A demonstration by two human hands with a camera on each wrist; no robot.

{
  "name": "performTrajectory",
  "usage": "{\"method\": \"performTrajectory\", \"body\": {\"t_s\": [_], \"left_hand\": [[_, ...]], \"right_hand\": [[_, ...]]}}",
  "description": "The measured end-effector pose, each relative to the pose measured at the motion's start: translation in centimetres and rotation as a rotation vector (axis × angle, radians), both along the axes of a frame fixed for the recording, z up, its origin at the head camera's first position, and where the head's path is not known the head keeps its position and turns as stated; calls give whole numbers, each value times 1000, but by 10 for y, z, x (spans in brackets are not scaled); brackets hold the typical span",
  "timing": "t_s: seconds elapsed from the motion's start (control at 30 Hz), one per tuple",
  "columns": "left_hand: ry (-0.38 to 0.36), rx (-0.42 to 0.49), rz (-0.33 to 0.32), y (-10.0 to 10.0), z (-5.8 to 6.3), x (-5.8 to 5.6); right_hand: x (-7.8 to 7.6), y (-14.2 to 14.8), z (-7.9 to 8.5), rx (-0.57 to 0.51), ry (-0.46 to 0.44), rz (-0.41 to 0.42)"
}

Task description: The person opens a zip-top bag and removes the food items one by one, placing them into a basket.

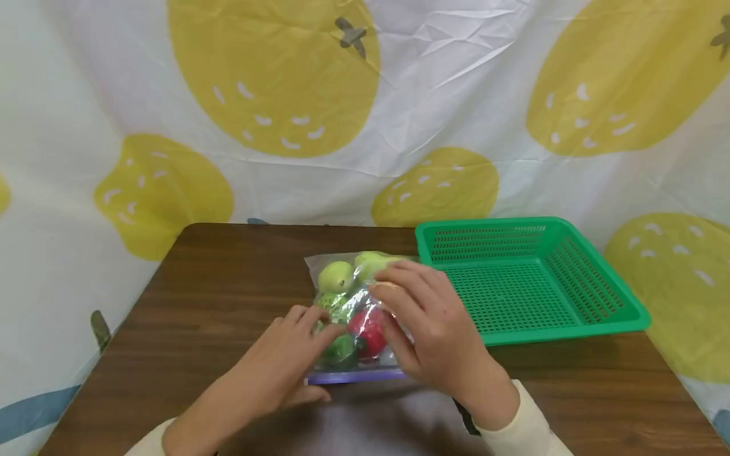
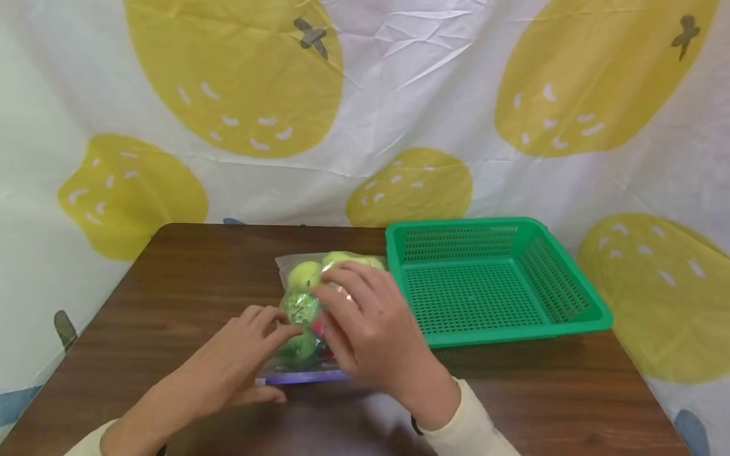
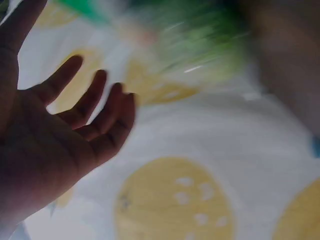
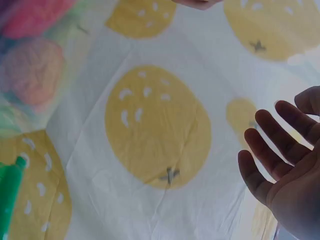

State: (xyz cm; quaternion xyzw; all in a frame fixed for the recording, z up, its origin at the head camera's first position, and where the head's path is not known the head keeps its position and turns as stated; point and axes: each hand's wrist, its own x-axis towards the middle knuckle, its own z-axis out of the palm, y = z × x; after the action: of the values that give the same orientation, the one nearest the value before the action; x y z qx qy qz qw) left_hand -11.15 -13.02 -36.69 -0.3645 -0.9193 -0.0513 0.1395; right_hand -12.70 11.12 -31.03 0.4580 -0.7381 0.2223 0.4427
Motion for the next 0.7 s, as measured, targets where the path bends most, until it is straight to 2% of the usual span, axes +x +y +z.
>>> {"method": "performTrajectory", "body": {"t_s": [0.07,0.13,0.2,0.27,0.37,0.5,0.6,0.7], "left_hand": [[2,-33,16,-14,-18,6],[32,-27,30,-24,-33,8],[89,7,22,-31,-44,7],[134,71,-15,-35,-52,3],[175,146,-76,-37,-58,-2],[176,234,-139,-37,-60,-6],[149,286,-158,-37,-59,-6],[88,322,-150,-36,-57,-7]], "right_hand": [[5,-4,-6,39,46,45],[9,-7,-15,84,65,69],[11,-10,-25,123,71,85],[13,-11,-34,155,60,94],[14,-12,-45,182,25,95],[14,-12,-54,187,-19,85],[13,-12,-57,196,-33,75],[13,-12,-59,222,-55,57]]}}
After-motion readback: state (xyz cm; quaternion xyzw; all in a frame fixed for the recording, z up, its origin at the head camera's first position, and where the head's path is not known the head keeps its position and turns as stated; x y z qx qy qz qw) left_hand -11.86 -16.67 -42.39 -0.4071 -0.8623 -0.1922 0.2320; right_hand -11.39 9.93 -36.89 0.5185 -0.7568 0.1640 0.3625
